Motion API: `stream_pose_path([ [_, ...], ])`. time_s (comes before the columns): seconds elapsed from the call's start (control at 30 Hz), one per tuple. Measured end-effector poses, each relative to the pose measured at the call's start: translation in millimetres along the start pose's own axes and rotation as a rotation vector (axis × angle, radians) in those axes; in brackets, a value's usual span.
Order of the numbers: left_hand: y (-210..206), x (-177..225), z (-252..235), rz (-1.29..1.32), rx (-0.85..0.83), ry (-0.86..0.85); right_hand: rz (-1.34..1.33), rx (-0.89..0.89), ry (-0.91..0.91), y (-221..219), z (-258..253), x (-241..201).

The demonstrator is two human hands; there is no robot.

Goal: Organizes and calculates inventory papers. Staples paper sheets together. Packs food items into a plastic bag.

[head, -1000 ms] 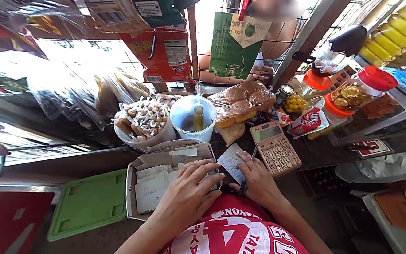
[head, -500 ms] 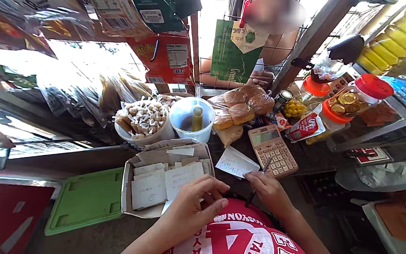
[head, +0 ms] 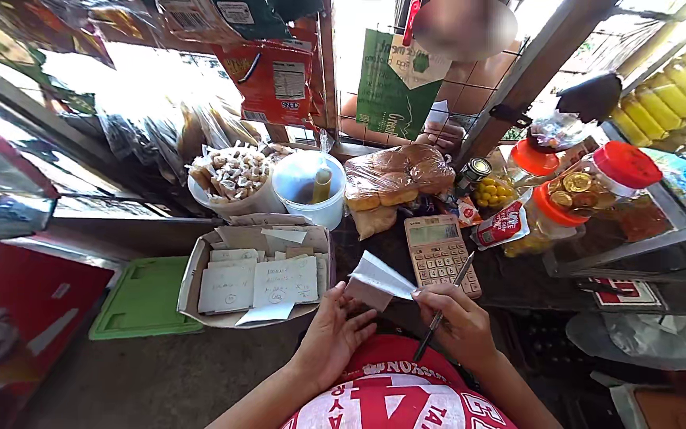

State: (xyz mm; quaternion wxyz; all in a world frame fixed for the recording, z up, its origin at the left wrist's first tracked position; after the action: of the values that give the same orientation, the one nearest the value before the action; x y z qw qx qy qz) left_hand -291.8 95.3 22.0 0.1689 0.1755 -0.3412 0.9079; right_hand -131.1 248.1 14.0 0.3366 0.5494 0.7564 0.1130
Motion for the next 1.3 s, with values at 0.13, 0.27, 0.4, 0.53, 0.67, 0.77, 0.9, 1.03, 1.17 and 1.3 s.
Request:
stream_pose_path([
  [0.13,0,-18,-1,0.04,-0.023,-0.069,-0.071,0.002,0.036,8,1,2],
  [0.27,-3,-34,4,0.097,-0.138,0.043,-0.153,-0.124,0.13,17,10,4],
  [0.4,-11,-49,9,0.072,-0.134,-0.081,-0.245,-0.356,0.217,26,21,14],
  [0.53,-19,-68,9,-0.157,0.062,-0.434,-0.31,-0.436,0.218,42,27,25],
  [0.67,-18,-82,7,-0.508,0.019,-0.757,-0.246,-0.194,0.199,44,19,29],
  [0.77,-22,-88,7,-0.614,-0.014,-0.852,-0.171,-0.174,0.21,39,16,22],
  [0.9,-20,-95,9,-0.689,-0.028,-0.973,-0.253,-0.191,0.158,42,18,16],
  [1.03,-19,-95,13,-0.804,0.024,-1.099,-0.314,-0.218,0.149,44,21,14],
  [1.17,-18,-80,29,-1.14,0.172,-1.342,-0.36,-0.226,0.1,42,21,10],
  [1.3,-21,-60,39,-1.34,0.115,-1.485,-0.411,-0.249,0.106,30,16,0],
])
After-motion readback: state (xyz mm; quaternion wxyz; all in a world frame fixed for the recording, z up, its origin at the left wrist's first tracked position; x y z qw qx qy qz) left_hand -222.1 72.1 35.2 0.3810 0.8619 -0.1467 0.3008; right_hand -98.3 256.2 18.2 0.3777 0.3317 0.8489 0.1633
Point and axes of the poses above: each hand's wrist, its own z-axis away from the middle knuckle, its own y-axis out of the back of the hand, x = y × z, the point moved 1 cm from there along -z, towards the middle knuckle, and after that the axes turned 7 degrees about y, right-handed, at the moved point
